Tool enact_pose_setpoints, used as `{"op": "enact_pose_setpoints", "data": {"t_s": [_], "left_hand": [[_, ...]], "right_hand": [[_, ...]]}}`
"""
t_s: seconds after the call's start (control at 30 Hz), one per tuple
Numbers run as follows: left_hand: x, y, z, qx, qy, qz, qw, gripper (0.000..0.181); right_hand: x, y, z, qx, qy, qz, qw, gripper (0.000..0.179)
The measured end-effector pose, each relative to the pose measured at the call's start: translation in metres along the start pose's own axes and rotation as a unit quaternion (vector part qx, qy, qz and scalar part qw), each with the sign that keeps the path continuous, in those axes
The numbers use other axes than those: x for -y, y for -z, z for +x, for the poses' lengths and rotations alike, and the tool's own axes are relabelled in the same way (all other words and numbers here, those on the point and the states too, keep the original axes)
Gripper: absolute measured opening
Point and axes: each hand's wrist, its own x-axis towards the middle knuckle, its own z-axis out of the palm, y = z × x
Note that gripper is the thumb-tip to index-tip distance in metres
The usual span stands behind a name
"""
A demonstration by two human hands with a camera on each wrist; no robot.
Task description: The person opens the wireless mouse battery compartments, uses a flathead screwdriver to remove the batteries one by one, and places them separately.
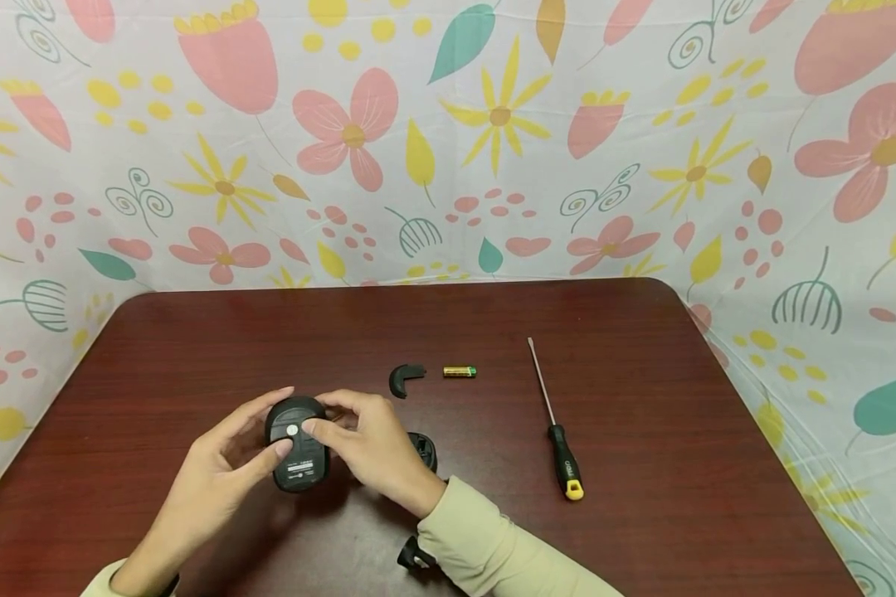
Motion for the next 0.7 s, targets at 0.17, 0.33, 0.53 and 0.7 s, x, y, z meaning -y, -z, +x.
{"op": "enact_pose_setpoints", "data": {"t_s": [0.17, 0.33, 0.53, 0.7], "left_hand": [[-0.003, -0.008, 0.002, -0.023, 0.012, -0.006, 0.9996, 0.052], [-0.005, -0.013, 0.004, -0.033, 0.034, -0.016, 0.9987, 0.047], [-0.004, -0.02, 0.005, -0.037, 0.054, -0.035, 0.9973, 0.047], [-0.003, -0.024, 0.006, -0.036, 0.063, -0.047, 0.9963, 0.048]], "right_hand": [[0.003, 0.002, -0.006, -0.026, 0.003, -0.008, 0.9996, 0.035], [0.004, 0.004, -0.013, -0.048, 0.008, -0.011, 0.9987, 0.045], [0.004, 0.008, -0.019, -0.048, 0.024, -0.02, 0.9984, 0.051], [0.003, 0.01, -0.021, -0.037, 0.021, -0.019, 0.9989, 0.055]]}}
